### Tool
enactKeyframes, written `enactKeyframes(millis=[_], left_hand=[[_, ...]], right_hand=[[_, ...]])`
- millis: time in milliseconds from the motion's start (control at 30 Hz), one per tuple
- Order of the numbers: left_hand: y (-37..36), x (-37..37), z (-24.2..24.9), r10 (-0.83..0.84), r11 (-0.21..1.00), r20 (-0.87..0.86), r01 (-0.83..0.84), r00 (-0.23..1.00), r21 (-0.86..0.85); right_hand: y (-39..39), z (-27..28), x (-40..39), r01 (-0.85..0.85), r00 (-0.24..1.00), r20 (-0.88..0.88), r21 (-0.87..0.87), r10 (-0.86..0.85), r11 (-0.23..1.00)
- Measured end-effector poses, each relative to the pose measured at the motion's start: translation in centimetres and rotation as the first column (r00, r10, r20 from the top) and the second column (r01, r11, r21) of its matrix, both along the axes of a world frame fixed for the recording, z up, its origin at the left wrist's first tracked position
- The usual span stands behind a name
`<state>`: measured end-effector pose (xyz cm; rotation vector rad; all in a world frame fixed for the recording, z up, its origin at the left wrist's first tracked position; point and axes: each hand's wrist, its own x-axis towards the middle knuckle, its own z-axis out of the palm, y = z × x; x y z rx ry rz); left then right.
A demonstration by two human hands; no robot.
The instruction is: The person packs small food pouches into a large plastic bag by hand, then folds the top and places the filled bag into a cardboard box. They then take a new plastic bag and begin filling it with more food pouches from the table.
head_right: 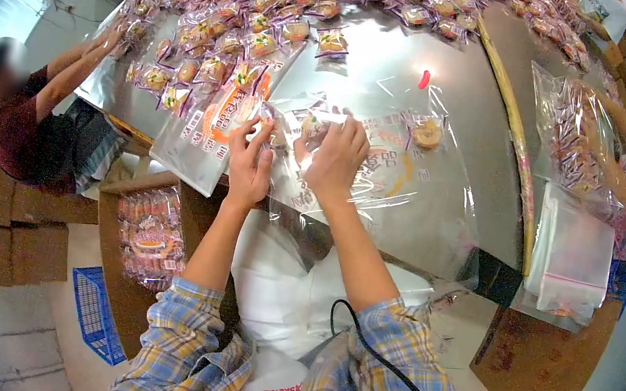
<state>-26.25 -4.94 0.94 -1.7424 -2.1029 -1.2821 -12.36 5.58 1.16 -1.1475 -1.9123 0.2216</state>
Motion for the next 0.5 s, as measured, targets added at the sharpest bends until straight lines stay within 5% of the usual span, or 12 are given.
enactKeyframes(millis=[100,233,333,500], left_hand=[[0.1,-0.1,-0.2,-0.006,1.000,0.029,0.006,1.000,0.002],[0.3,-0.1,-0.4,-0.023,0.999,0.023,0.022,0.999,0.034],[0.0,-0.2,-0.1,-0.023,0.999,0.030,0.024,0.999,-0.022],[0.0,0.0,0.3,-0.033,0.998,0.060,0.036,0.998,-0.048]], right_hand=[[0.9,-1.0,-0.1,-0.355,0.931,-0.118,-0.092,0.344,0.930],[0.8,-1.1,-0.2,-0.356,0.919,-0.132,0.130,0.372,0.925],[0.2,-1.2,-0.4,-0.291,0.905,-0.298,0.086,0.303,0.953],[0.2,-0.9,0.7,-0.299,0.915,-0.249,0.111,0.317,0.948]])
